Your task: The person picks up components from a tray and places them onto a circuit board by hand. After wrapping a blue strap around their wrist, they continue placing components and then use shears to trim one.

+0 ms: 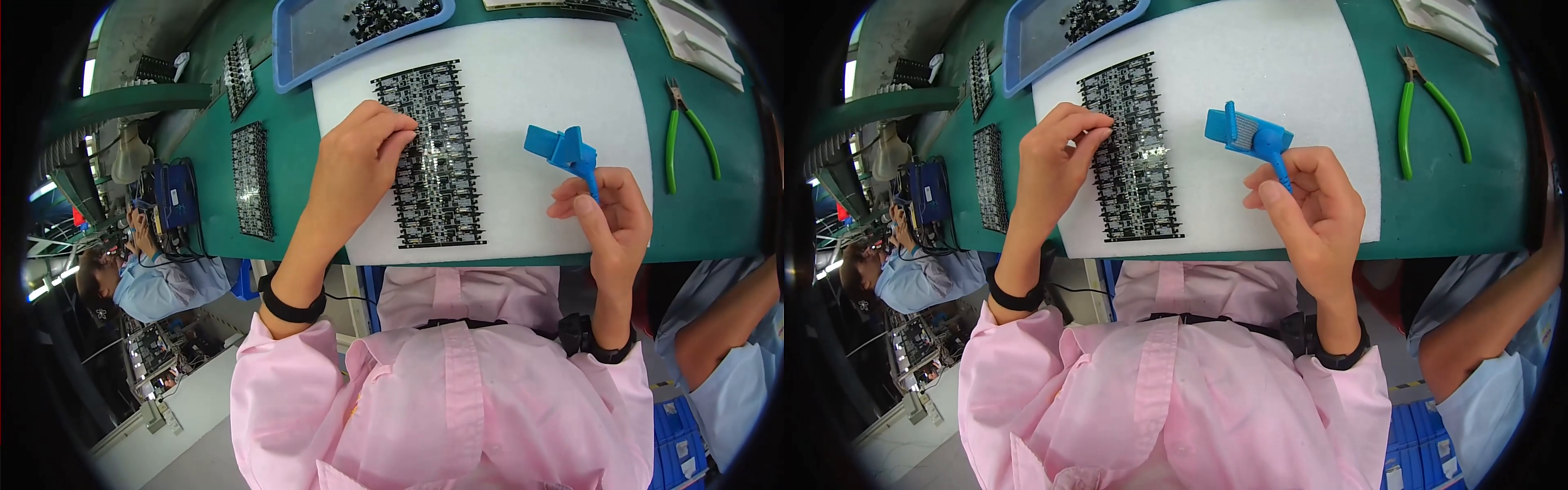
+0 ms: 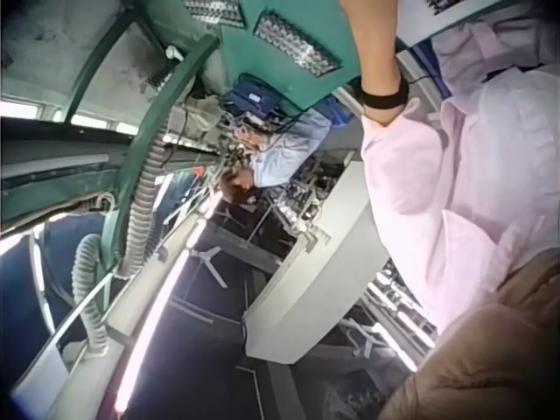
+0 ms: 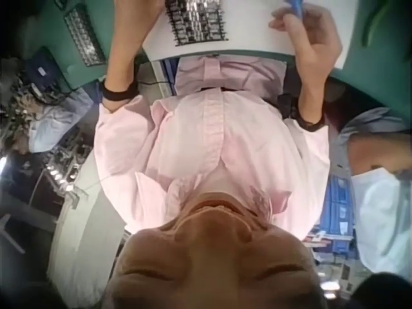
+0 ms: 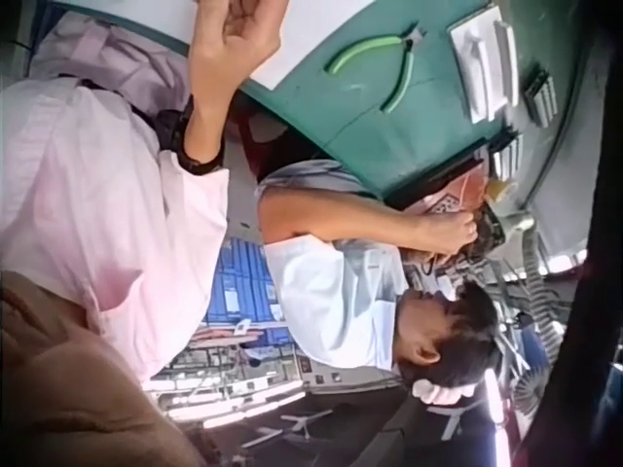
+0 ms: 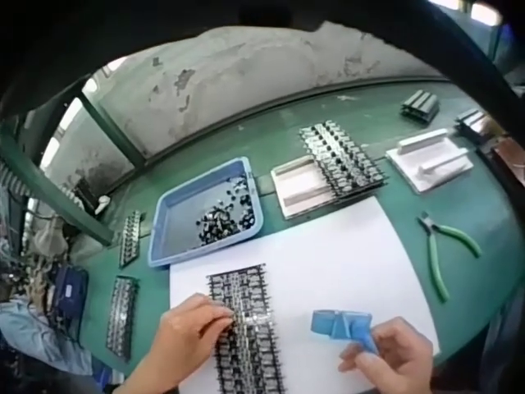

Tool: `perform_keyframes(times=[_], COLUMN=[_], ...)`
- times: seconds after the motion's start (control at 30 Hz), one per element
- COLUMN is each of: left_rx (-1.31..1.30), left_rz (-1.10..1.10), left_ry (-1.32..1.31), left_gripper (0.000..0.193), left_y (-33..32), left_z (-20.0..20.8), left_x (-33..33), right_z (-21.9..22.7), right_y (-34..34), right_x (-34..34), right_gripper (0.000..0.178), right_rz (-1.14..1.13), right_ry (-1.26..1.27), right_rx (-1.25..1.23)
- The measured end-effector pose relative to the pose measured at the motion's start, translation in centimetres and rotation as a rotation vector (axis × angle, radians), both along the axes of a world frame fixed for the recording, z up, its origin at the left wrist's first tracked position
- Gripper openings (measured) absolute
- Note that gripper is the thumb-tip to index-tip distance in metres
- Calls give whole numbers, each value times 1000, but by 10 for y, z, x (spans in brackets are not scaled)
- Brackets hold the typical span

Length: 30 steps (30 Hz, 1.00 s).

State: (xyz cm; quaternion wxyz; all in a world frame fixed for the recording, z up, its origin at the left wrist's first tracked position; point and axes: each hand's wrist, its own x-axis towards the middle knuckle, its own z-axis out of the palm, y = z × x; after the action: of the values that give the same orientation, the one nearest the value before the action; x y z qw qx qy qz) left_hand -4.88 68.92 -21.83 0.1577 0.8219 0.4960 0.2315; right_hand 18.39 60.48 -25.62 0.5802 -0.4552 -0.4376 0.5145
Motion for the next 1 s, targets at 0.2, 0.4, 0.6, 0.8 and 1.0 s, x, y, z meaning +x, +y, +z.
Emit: perform_keyframes(times=[0.2,0.4,0.6,0.8,1.0], left_rx=[94,95,-44,-176,-294], left_rz=[-64,-27,-196,-287,-315], left_ry=[147,92,-401,-356,-515], left_gripper=[10,15,25,33,26], left_y=[-1,-25,-111,-164,-180], left_z=[4,31,66,53,22], left_x=[2,-14,-6,1,-13], right_z=[2,11,41,71,67], right_y=[0,-13,-62,-117,-141], right_x=[1,-4,-14,-48,-67], right_gripper=[14,13,9,15,17], right_rz=[-2,-18,88,32,-117], right_ry=[-9,25,-323,-870,-906], right_rx=[-6,-9,20,433,543])
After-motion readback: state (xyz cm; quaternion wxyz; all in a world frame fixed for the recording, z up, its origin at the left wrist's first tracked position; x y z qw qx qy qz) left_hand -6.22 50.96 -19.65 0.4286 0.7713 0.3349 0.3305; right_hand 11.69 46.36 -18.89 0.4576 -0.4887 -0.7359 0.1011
